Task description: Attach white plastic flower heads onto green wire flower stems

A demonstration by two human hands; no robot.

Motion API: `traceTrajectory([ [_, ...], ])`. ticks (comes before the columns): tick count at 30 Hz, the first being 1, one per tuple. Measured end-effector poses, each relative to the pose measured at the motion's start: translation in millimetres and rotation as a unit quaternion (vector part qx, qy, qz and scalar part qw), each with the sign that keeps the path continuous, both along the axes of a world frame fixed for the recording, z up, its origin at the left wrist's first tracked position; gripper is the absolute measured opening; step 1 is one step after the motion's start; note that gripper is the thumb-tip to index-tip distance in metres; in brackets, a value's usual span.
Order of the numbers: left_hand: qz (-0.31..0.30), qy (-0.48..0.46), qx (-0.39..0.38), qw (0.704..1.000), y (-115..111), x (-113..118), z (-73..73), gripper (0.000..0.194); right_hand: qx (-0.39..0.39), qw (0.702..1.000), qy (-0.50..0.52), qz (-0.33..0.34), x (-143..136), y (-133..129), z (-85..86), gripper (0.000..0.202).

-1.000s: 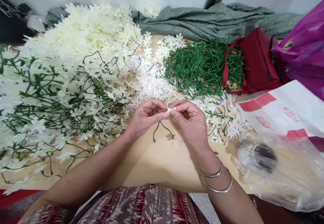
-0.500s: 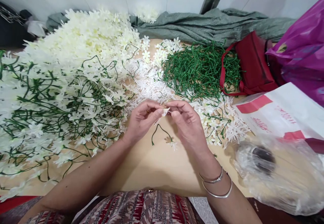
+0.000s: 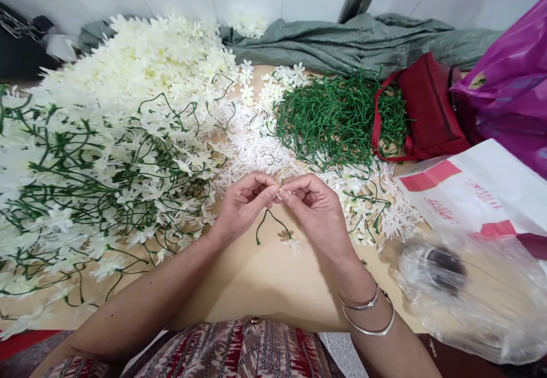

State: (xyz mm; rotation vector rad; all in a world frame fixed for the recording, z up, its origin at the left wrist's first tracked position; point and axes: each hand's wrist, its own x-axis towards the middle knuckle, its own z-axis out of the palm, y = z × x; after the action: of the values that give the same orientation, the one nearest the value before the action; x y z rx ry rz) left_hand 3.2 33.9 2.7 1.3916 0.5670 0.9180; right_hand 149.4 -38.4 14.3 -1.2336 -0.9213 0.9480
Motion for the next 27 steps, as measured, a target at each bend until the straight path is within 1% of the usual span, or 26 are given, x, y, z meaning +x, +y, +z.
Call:
traceTrajectory([
  [1,-0.003,-0.004,-0.007,1.0,-1,0,0.1,0.026,-0.002,1.0,-0.001,0.003,1,0,-0.1,0.014],
  [3,0.019,0.001,0.001,1.0,-2,0,1.6,0.023,-0.011,1.0,-0.007,-0.006,6,0,-0.5,0.015],
  [5,0.054,0.018,0.044,0.997,-3,-2,5.0,0.019,-0.014,0.999,-0.019,-0.036,12,2,-1.1,0.017],
  [6,0.056,0.03,0.077,0.995,-3,-2,7.2,0.017,-0.008,0.998,-0.024,-0.054,15,2,-1.4,0.018],
  [7,0.038,0.041,0.113,0.992,-3,-3,9.3,0.015,0.004,0.997,-0.024,-0.068,19,3,-1.7,0.019],
  [9,-0.045,0.063,0.181,0.98,-1,-4,12.7,0.015,0.016,0.995,-0.027,-0.091,25,4,-2.5,0.021],
  [11,-0.133,0.076,0.238,0.959,1,-5,13.9,0.016,0.014,0.994,-0.037,-0.099,30,5,-3.1,0.024],
  [12,-0.167,0.085,0.264,0.946,2,-5,13.6,0.017,0.011,0.994,-0.042,-0.097,32,5,-3.2,0.026],
  [14,-0.212,0.111,0.314,0.919,4,-6,11.8,0.021,0.012,0.995,-0.039,-0.087,33,5,-3.4,0.029],
  [17,-0.24,0.157,0.37,0.884,9,-7,8.2,0.033,0.025,0.997,-0.023,-0.065,33,4,-3.5,0.029],
  [20,-0.252,0.192,0.375,0.871,15,-10,9.1,0.043,0.037,0.997,-0.028,-0.06,33,3,-3.1,0.025],
  [21,-0.258,0.198,0.366,0.872,18,-13,11.8,0.046,0.038,0.997,-0.027,-0.063,33,3,-2.6,0.023],
  [23,-0.277,0.207,0.342,0.874,22,-19,21.7,0.05,0.039,0.997,-0.019,-0.071,33,2,-1.3,0.02],
  [25,-0.302,0.231,0.321,0.868,25,-28,36.6,0.042,0.042,0.996,-0.009,-0.081,32,2,0.3,0.018],
  [27,-0.333,0.28,0.309,0.846,24,-36,52.6,0.023,0.041,0.995,-0.005,-0.087,32,2,1.5,0.018],
])
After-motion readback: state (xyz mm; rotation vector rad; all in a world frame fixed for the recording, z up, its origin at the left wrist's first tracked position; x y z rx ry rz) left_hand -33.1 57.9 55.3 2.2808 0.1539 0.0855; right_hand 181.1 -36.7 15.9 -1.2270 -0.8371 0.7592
